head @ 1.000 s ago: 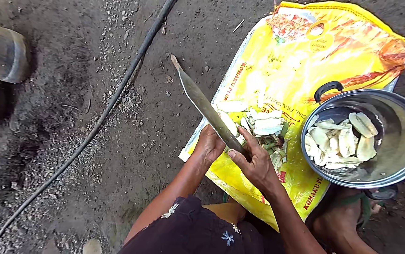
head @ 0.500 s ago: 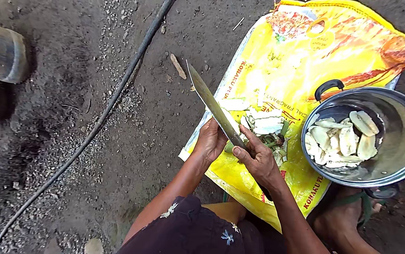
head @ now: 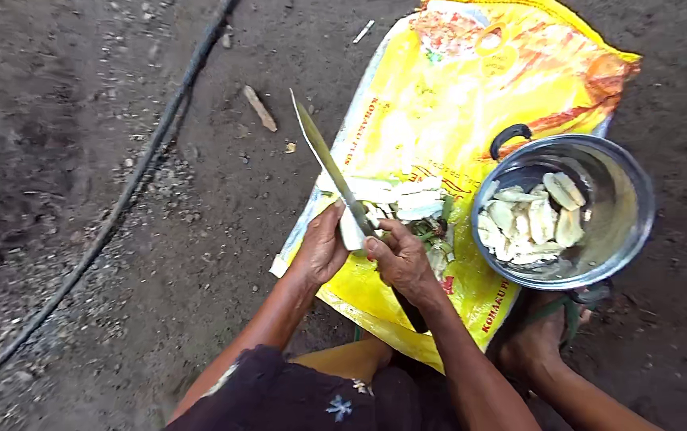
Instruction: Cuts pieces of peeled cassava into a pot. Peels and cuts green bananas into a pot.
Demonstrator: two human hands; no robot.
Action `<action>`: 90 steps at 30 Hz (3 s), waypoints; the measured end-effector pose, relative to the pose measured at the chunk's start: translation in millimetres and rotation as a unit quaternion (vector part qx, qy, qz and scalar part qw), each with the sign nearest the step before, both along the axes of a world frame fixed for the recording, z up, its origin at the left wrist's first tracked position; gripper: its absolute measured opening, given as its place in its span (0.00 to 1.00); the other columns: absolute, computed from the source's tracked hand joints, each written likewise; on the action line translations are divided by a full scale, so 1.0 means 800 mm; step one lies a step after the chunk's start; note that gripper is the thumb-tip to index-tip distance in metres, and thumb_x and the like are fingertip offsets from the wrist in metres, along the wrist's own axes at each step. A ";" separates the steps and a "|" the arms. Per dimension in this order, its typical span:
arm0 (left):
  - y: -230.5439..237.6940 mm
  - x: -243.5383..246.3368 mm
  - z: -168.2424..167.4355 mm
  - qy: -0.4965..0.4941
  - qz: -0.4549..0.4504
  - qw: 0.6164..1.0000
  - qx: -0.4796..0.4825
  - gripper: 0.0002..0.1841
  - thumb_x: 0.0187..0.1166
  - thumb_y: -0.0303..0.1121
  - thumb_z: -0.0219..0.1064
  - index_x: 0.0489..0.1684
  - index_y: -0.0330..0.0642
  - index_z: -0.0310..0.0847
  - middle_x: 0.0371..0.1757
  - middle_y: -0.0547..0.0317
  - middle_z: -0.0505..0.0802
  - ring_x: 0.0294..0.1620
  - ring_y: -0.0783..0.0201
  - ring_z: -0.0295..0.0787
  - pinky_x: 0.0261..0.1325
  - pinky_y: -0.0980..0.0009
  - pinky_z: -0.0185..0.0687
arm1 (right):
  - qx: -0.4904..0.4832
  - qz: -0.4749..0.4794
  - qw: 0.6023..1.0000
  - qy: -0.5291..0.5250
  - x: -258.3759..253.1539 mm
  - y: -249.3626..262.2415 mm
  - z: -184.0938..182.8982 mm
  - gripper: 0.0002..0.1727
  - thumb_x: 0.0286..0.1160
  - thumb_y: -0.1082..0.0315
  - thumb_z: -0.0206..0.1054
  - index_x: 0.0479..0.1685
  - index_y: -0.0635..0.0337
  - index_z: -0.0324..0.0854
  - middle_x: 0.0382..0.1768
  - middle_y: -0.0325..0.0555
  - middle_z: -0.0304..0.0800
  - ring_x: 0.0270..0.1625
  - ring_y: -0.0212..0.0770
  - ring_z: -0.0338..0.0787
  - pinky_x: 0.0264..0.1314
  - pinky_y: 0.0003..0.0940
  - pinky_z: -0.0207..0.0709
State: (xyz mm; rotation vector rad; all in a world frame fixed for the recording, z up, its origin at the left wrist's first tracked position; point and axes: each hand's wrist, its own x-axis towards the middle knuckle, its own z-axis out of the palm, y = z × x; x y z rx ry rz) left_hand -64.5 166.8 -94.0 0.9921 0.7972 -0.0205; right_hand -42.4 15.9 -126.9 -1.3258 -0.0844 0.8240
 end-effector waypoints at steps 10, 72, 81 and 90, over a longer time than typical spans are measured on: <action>-0.005 0.013 0.000 0.019 0.055 0.997 -0.058 0.17 0.95 0.38 0.37 0.53 0.47 0.74 0.45 0.57 0.91 0.47 0.64 0.92 0.53 0.66 0.89 | 0.006 0.062 0.998 0.017 0.013 -0.014 0.001 0.41 0.80 0.55 0.66 0.90 0.61 0.57 0.17 0.33 0.70 0.16 0.27 0.70 0.22 0.25 0.72; -0.021 0.001 -0.024 -0.047 -0.078 0.977 0.194 0.26 0.84 0.38 0.31 0.72 0.44 0.70 0.37 0.63 0.87 0.32 0.71 0.86 0.37 0.73 0.85 | 0.175 -0.041 0.920 0.348 0.023 -0.002 0.016 0.17 0.95 0.51 0.44 0.56 0.54 0.70 0.16 0.36 0.70 0.12 0.28 0.72 0.15 0.19 0.72; -0.014 0.025 -0.007 0.032 0.076 0.997 0.002 0.23 0.94 0.45 0.30 0.60 0.48 0.73 0.47 0.58 0.89 0.44 0.65 0.88 0.49 0.68 0.85 | -0.016 0.046 0.990 0.132 0.018 -0.005 0.022 0.16 0.89 0.54 0.55 0.44 0.57 0.77 0.16 0.32 0.70 0.13 0.26 0.68 0.17 0.21 0.69; -0.014 0.023 -0.010 0.015 0.096 0.995 -0.035 0.31 0.94 0.52 0.22 0.56 0.48 0.75 0.45 0.59 0.92 0.42 0.67 0.91 0.44 0.72 0.87 | -0.137 0.063 0.987 -0.056 0.001 0.006 0.020 0.41 0.78 0.45 0.67 0.88 0.58 0.64 0.28 0.37 0.82 0.23 0.27 0.74 0.29 0.26 0.73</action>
